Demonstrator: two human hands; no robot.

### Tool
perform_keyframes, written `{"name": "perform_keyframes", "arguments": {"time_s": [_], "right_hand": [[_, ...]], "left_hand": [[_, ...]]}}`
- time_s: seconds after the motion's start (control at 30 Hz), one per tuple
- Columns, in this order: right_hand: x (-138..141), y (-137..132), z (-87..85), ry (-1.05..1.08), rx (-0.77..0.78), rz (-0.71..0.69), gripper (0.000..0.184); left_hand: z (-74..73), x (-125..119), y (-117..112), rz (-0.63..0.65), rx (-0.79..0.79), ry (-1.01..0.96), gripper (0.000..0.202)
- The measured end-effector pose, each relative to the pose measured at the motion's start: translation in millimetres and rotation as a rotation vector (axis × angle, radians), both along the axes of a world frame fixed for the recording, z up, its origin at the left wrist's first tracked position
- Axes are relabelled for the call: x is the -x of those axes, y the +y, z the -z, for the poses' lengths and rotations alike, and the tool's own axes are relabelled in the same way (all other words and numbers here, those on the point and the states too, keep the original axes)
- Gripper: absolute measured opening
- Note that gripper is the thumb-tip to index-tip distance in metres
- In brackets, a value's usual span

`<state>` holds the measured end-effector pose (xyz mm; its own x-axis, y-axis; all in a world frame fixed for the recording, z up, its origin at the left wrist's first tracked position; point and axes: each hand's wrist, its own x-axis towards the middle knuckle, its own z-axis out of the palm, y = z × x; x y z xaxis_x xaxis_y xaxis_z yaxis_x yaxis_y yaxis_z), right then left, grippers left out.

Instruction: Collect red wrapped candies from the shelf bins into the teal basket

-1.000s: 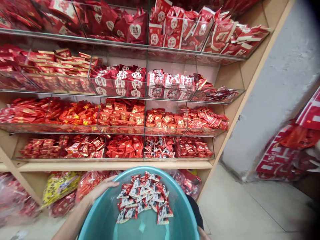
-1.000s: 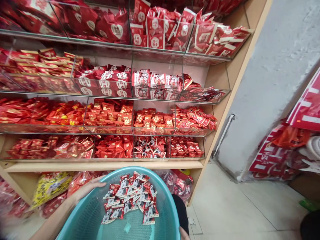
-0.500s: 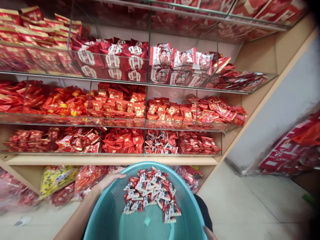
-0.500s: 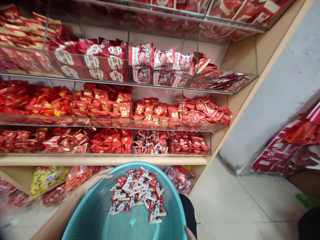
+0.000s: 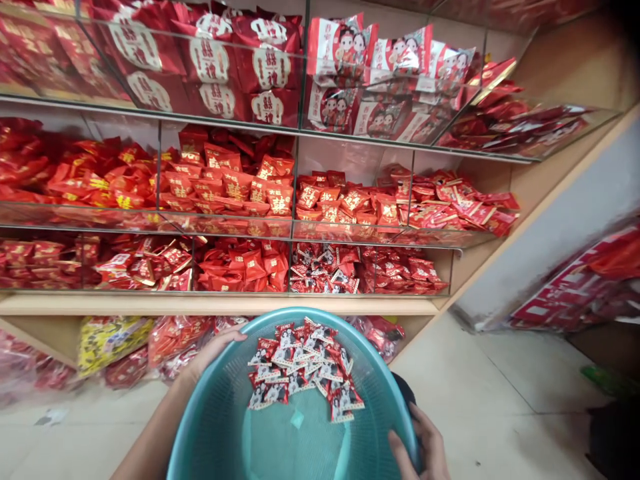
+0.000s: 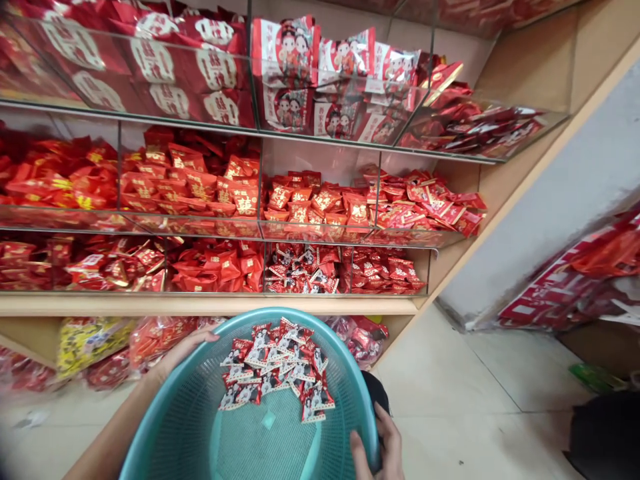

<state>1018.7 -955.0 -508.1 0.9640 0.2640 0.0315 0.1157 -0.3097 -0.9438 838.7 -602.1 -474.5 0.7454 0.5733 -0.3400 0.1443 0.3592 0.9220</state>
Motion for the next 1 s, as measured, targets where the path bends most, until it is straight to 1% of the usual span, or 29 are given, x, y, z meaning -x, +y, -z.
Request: {"name": "perform_keyframes", "arguments": {"time_s": [0.07, 0.13, 0.23, 0.33, 0.4, 0.43, 0.47, 0.53, 0.6, 0.7, 0.77, 0.8, 0.83, 0.9, 0.97, 1.0], "right_hand": [[-8.9, -1.6, -5.5, 0.009, 0.023, -0.054, 0.069], [-16.7, -3.1, -9.5, 0.017, 0.05, -0.117, 0.066], [-23.1, -5.7, -12.4, -0.002, 0.089, -0.193, 0.063], [-29.7, -8.5, -14.9, -0.058, 0.175, -0.229, 0.061], [-41.8, -8.0, -22.3, -0.122, 0.257, -0.261, 0.056], [-51.0, -6.2, -29.7, -0.16, 0.287, -0.278, 0.053], [-62.2, -3.2, -40.4, -0.204, 0.299, -0.289, 0.049], [-88.1, 6.4, -72.0, -0.3, 0.271, -0.291, 0.045], [-114.3, 20.9, -114.5, -0.42, 0.201, -0.265, 0.044], [-148.2, 50.5, -182.6, -0.642, 0.096, -0.147, 0.04], [-167.2, 73.8, -221.3, -0.701, 0.001, -0.117, 0.04], [-175.9, 85.7, -237.3, -0.703, -0.067, -0.113, 0.042], [-184.1, 97.1, -251.1, -0.726, -0.108, -0.082, 0.044], [-198.1, 116.4, -272.5, -0.778, -0.065, 0.011, 0.047], [-206.7, 127.7, -284.8, -0.788, -0.032, 0.076, 0.046], [-207.7, 129.5, -286.3, -0.782, -0.044, 0.097, 0.045]], "left_hand": [[-2.1, -2.7, -3.2, 0.021, 0.033, -0.012, 0.051], [-2.6, -5.3, -5.4, -0.001, 0.037, 0.003, 0.053], [-2.0, -8.7, -7.1, -0.039, -0.012, 0.025, 0.055], [-3.3, -12.3, -7.6, -0.035, -0.061, 0.028, 0.052], [-4.5, -14.7, -7.4, -0.014, -0.047, 0.033, 0.05], [-4.6, -15.9, -7.1, -0.004, -0.028, 0.039, 0.05], [-4.2, -16.9, -6.6, -0.013, -0.017, 0.04, 0.051], [-1.9, -18.7, -5.2, -0.047, -0.008, 0.037, 0.051], [1.6, -20.7, -3.9, -0.069, 0.001, 0.044, 0.054], [5.3, -25.3, -4.6, -0.058, 0.052, 0.057, 0.057], [5.6, -29.8, -7.0, -0.032, 0.091, 0.043, 0.06], [5.2, -32.2, -8.5, -0.023, 0.104, 0.034, 0.061], [4.6, -34.5, -9.9, -0.016, 0.112, 0.029, 0.061], [3.4, -38.2, -12.0, 0.002, 0.118, 0.02, 0.061], [2.8, -40.0, -13.0, 0.033, 0.129, 0.016, 0.061], [2.7, -40.0, -13.2, 0.039, 0.135, 0.015, 0.061]]}}
